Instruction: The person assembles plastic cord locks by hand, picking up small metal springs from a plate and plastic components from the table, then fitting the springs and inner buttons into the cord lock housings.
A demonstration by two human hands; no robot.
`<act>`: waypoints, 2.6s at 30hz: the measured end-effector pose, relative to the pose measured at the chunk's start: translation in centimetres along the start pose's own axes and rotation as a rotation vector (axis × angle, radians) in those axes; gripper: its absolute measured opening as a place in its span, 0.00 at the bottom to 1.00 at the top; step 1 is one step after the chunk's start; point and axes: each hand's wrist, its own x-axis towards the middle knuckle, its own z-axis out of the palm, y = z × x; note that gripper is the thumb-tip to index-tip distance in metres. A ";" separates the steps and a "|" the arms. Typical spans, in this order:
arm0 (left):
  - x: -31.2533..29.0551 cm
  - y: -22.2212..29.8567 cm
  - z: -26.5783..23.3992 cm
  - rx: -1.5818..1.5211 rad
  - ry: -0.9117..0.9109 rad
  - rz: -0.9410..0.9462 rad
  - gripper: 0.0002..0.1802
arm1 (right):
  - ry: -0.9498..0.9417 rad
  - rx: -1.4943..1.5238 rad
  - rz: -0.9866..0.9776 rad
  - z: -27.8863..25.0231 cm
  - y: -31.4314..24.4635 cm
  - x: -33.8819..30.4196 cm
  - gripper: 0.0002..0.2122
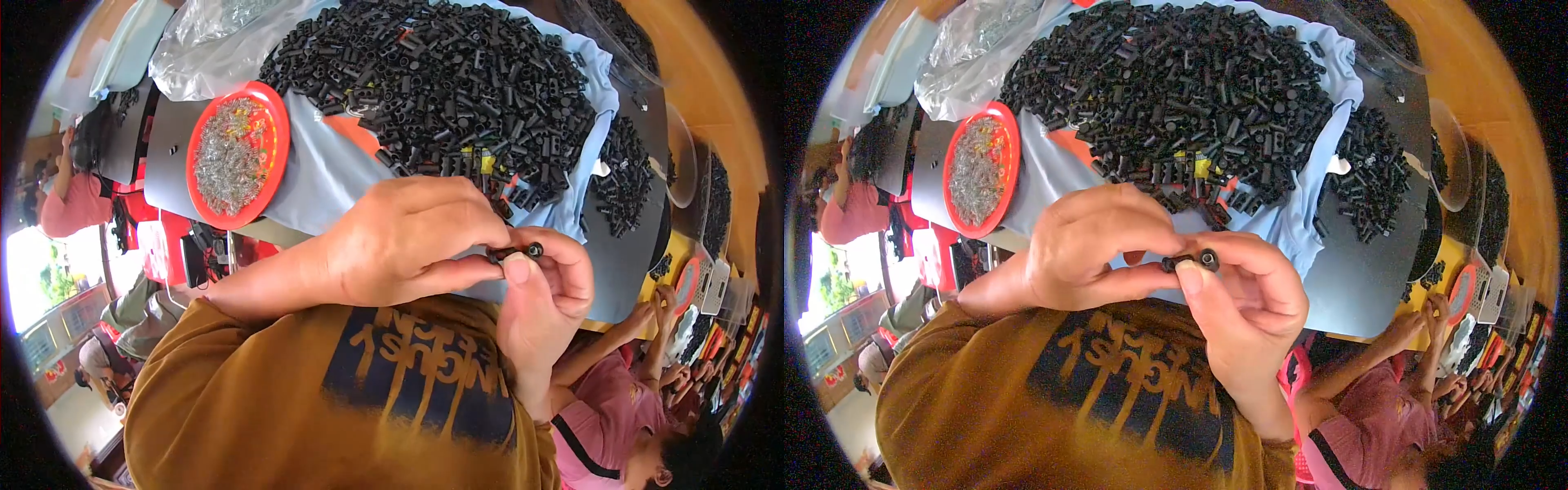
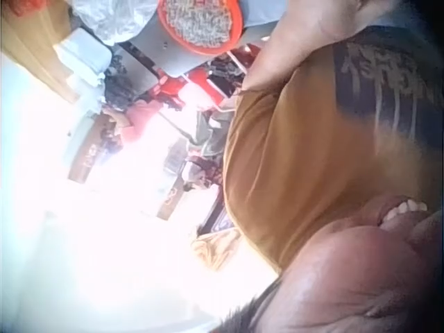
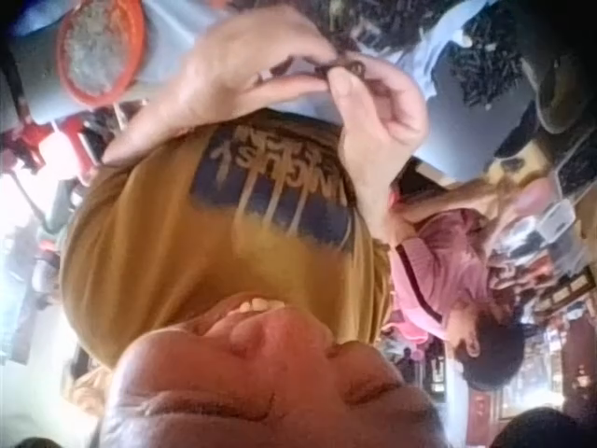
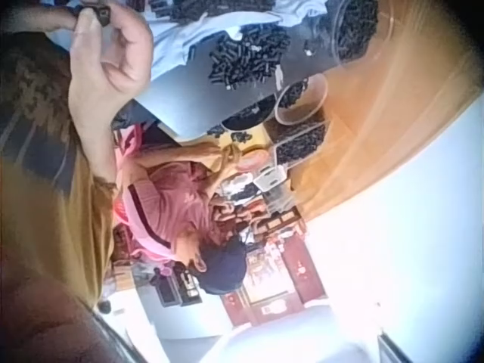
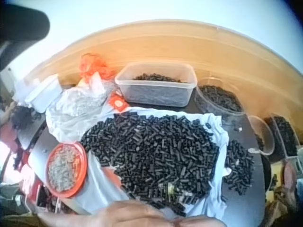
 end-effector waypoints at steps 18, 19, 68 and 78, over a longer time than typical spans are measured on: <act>1.6 0.2 -0.6 -0.219 0.021 -0.096 0.15 | -0.014 0.072 0.182 -0.3 -0.4 -0.3 0.10; 1.6 0.3 -0.6 -0.219 0.020 -0.096 0.15 | -0.015 0.081 0.190 -0.3 -0.5 -0.3 0.10; 1.6 4.2 3.5 0.422 -0.053 0.394 0.21 | -0.078 0.258 0.180 -4.0 -1.3 -4.3 0.12; -0.2 3.9 4.5 0.601 -0.106 0.478 0.22 | -0.151 0.268 0.260 -4.8 -0.6 -5.1 0.08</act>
